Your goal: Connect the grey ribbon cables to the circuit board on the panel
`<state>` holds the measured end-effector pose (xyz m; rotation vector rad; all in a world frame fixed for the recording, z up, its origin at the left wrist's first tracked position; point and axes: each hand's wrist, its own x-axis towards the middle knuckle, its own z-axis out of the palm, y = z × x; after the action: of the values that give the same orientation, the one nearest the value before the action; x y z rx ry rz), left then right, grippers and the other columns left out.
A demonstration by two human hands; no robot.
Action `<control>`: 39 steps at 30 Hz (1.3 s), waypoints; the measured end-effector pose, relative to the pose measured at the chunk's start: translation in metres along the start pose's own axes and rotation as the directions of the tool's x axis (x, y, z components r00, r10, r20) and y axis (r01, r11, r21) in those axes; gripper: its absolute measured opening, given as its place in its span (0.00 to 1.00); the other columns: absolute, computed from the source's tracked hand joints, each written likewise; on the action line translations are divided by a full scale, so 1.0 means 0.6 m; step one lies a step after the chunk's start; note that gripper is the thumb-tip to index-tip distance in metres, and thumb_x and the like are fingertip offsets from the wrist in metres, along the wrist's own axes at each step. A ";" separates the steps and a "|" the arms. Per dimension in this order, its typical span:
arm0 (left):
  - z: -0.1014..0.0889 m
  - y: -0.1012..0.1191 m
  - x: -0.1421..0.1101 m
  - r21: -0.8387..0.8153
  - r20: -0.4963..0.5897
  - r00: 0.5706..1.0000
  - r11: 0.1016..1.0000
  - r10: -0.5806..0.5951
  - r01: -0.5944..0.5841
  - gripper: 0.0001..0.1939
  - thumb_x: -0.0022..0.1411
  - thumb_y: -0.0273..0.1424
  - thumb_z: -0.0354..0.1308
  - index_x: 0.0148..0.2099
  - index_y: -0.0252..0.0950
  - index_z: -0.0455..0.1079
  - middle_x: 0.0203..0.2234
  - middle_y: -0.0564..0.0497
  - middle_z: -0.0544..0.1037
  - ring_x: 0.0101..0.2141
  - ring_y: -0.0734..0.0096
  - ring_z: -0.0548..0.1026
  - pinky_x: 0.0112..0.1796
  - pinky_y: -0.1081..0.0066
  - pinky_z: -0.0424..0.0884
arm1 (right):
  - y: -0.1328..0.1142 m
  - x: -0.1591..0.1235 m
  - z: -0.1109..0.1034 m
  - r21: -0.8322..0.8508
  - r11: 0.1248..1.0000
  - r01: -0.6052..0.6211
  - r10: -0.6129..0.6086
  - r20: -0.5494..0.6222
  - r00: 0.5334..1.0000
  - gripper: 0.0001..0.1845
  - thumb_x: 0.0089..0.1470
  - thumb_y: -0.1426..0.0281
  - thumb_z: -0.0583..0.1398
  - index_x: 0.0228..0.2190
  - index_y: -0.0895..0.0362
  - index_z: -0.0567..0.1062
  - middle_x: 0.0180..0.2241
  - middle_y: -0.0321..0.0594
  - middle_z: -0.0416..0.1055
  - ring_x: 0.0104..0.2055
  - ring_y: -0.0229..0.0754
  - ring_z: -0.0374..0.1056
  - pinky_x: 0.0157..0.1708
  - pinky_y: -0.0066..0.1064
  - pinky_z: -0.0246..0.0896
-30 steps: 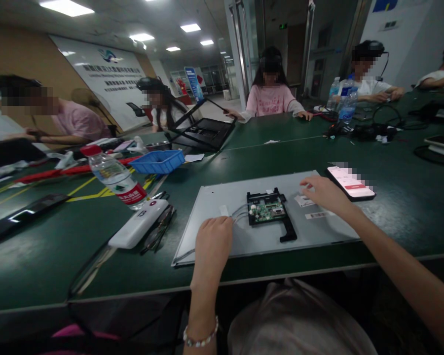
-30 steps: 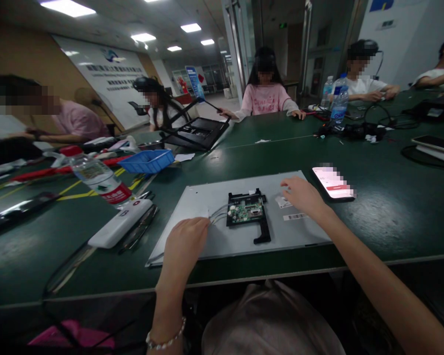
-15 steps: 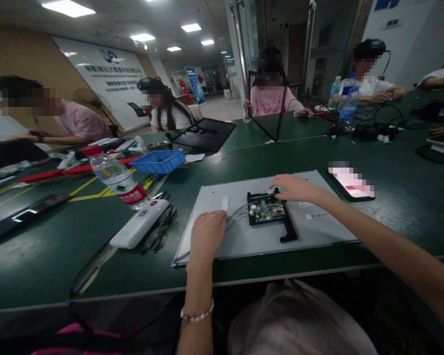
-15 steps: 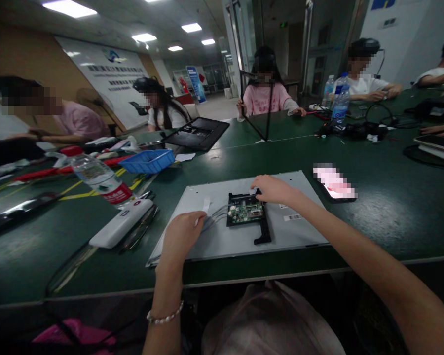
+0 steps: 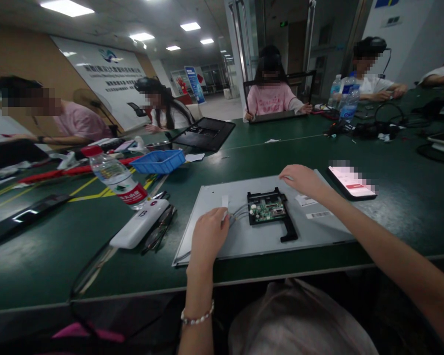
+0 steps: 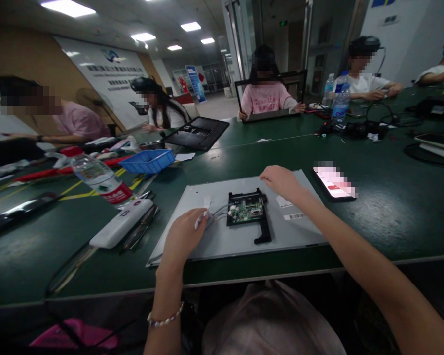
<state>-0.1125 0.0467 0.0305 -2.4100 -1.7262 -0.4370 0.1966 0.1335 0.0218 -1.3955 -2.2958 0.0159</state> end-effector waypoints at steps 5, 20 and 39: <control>-0.001 0.000 0.000 -0.029 -0.007 1.000 0.999 0.015 -0.015 0.14 0.66 0.31 0.45 0.47 0.36 0.70 0.43 0.46 0.77 0.44 0.63 0.74 0.47 0.66 0.66 | 0.059 -0.021 -0.007 -0.005 1.000 -0.027 0.027 0.152 0.988 0.13 0.54 0.73 0.56 0.36 0.57 0.80 0.44 0.47 0.74 0.46 0.50 0.69 0.48 0.41 0.62; 0.006 -0.002 -0.002 -0.064 -0.124 0.990 0.995 0.068 -0.077 0.13 0.66 0.31 0.47 0.49 0.36 0.69 0.47 0.46 0.75 0.47 0.60 0.72 0.50 0.60 0.64 | 0.070 -0.021 0.009 0.026 1.000 0.003 -0.006 0.128 0.992 0.11 0.53 0.68 0.58 0.35 0.55 0.80 0.38 0.44 0.76 0.41 0.48 0.71 0.43 0.37 0.64; 0.028 0.175 -0.014 -0.140 -0.105 0.987 0.981 0.123 -0.137 0.22 0.64 0.31 0.51 0.59 0.35 0.58 0.55 0.44 0.67 0.54 0.58 0.65 0.55 0.56 0.61 | 0.001 0.003 0.018 0.055 0.998 0.024 -0.022 -0.035 0.999 0.12 0.59 0.69 0.55 0.37 0.58 0.78 0.39 0.44 0.76 0.43 0.44 0.70 0.45 0.34 0.61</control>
<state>-0.0136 0.0095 0.0171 -2.5373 -1.5369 -0.6717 0.1923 0.1379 0.0125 -1.3310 -2.2655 0.0478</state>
